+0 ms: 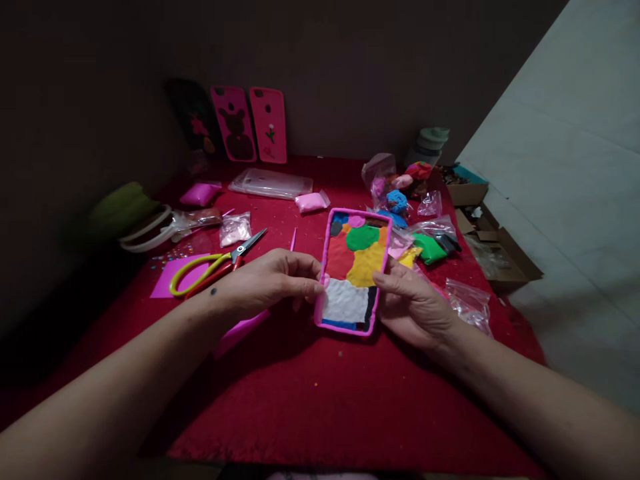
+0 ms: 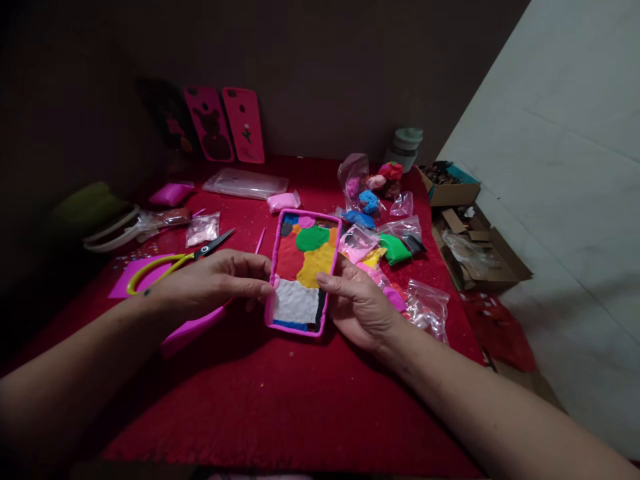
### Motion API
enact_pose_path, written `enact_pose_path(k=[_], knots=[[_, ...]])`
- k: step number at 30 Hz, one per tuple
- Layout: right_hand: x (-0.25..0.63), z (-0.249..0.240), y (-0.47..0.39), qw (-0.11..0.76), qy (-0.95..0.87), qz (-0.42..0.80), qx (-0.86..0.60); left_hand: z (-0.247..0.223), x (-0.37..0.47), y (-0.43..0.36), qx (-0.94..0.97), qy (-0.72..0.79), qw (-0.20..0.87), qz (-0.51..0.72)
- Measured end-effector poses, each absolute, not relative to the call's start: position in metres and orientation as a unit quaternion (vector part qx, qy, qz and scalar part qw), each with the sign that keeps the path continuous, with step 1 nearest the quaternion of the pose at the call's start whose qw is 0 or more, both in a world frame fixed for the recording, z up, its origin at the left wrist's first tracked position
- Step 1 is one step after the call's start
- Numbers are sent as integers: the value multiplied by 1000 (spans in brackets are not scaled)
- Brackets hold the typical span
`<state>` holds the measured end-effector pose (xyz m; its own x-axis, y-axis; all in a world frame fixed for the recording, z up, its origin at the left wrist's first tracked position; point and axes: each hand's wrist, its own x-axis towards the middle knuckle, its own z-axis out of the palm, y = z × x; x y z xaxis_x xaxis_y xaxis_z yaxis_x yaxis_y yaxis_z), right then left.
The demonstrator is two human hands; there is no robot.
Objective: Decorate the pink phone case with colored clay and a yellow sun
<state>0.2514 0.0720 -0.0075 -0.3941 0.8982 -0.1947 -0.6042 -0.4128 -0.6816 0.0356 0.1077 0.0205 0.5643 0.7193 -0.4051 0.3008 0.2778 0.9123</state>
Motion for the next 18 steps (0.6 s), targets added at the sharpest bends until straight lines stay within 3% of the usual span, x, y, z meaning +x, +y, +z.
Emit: enact_pose_path(k=[18], knots=[[244,-8,70,436,-173,810,-351,16,38,104,511,391,735,213]])
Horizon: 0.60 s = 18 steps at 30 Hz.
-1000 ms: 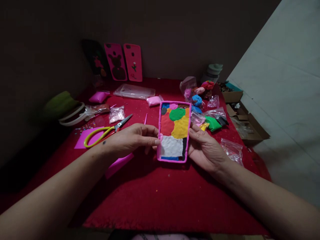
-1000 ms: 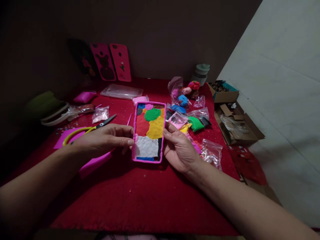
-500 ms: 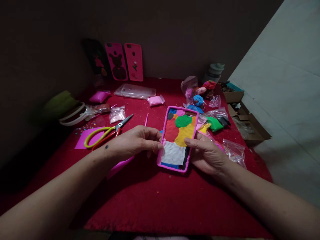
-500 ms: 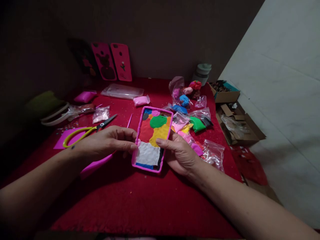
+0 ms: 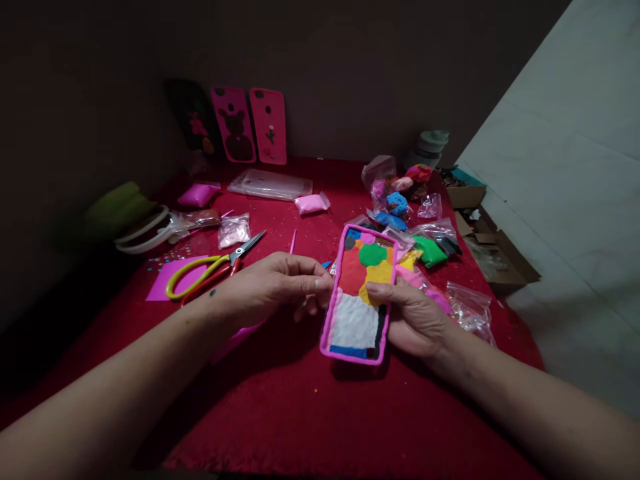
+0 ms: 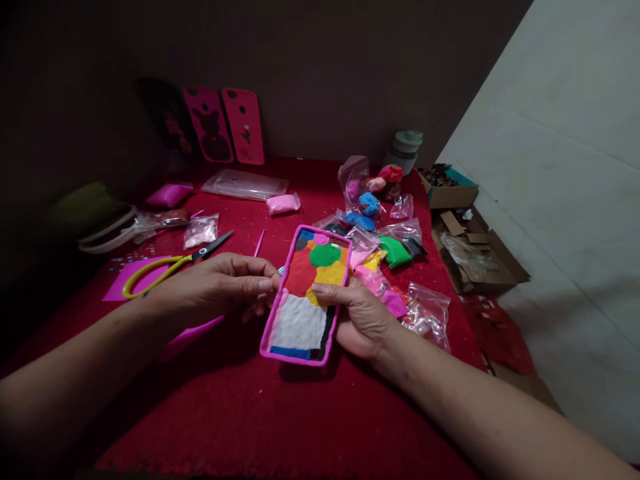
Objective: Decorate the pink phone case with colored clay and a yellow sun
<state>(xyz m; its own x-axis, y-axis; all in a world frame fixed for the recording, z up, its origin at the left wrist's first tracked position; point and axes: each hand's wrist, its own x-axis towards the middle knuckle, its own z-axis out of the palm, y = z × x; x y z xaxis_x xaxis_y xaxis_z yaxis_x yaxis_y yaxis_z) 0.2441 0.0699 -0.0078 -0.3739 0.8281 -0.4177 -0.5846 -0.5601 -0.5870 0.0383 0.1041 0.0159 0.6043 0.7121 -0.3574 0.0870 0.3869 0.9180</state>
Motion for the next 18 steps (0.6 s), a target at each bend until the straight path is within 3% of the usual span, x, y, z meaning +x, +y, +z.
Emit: enact_pose_path(k=[18], knots=[[245,-9,69,437,-186,813,-338,9,42,97,504,352,766,187]])
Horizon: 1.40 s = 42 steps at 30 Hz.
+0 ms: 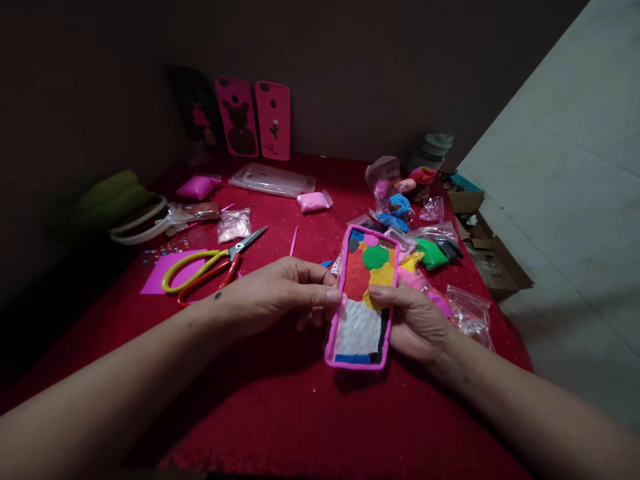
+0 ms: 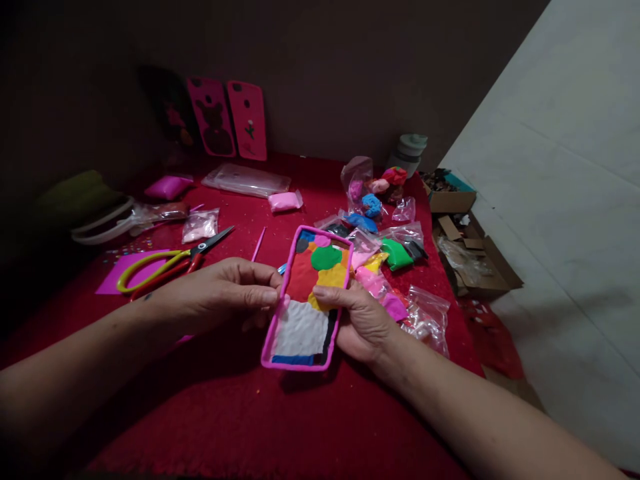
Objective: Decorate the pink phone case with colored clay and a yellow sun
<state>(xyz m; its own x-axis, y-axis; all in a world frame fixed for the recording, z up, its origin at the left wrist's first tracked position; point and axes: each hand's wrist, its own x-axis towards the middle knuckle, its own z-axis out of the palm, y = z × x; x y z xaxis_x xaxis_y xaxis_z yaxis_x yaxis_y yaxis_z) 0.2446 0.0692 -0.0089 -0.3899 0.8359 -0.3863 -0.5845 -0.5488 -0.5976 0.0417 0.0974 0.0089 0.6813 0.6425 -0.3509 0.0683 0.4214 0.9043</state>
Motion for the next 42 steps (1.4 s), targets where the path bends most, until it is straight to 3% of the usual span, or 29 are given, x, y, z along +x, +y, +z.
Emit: enact_pose_path(k=[12,21,42], knots=[[245,-9,67,421,-190,818,-343,14,46,92,539,391,723,183],[247,-12,68,395,-138,848,-325,6,44,95,497,349,738,295],[245,-11,66,396,-160,851,-306,5,45,96,479,334,762,281]])
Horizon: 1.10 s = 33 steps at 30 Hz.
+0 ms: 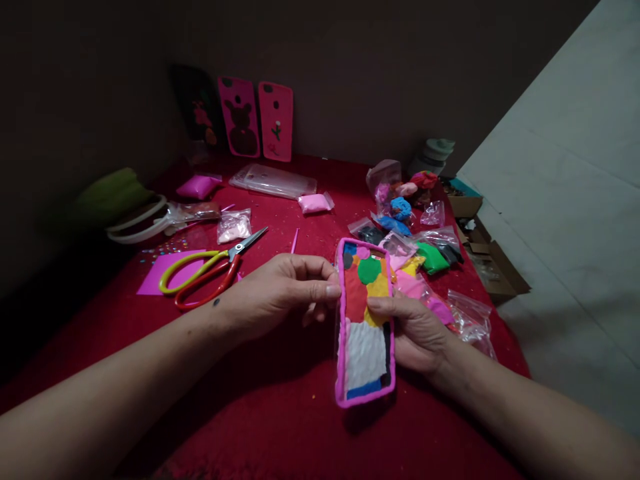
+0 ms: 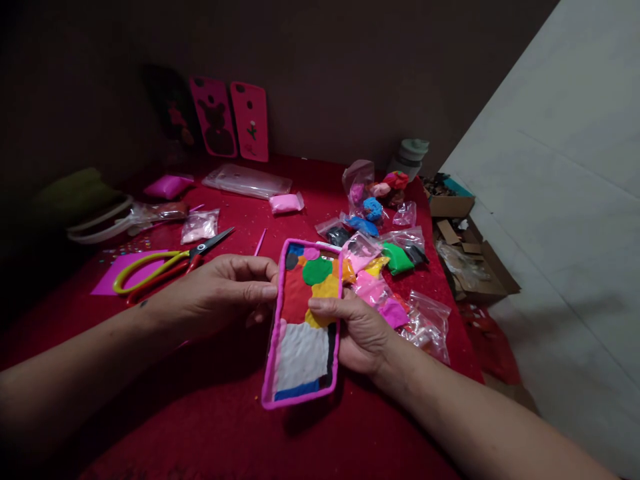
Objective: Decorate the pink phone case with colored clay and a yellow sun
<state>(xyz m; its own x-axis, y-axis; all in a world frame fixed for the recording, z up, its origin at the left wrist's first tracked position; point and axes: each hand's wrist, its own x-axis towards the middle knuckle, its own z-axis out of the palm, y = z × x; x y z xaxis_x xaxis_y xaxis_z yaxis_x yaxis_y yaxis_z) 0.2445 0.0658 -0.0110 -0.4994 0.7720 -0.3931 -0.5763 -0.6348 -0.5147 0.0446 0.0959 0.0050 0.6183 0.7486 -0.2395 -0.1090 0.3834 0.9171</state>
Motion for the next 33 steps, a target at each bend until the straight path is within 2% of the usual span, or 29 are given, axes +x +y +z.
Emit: enact_pose_path(k=[9,16,23,33], knots=[[243,-9,63,389,-160,850,-318,5,46,96,431,321,782,316],[243,-9,63,370,-182,880,-235,5,45,97,416,309,790,328],[244,-13,64,372,-193,858,-296,3,44,99,409,312,789,337],[243,-12,65,362,-202,858,-303,1,47,99,402,329,783,342]])
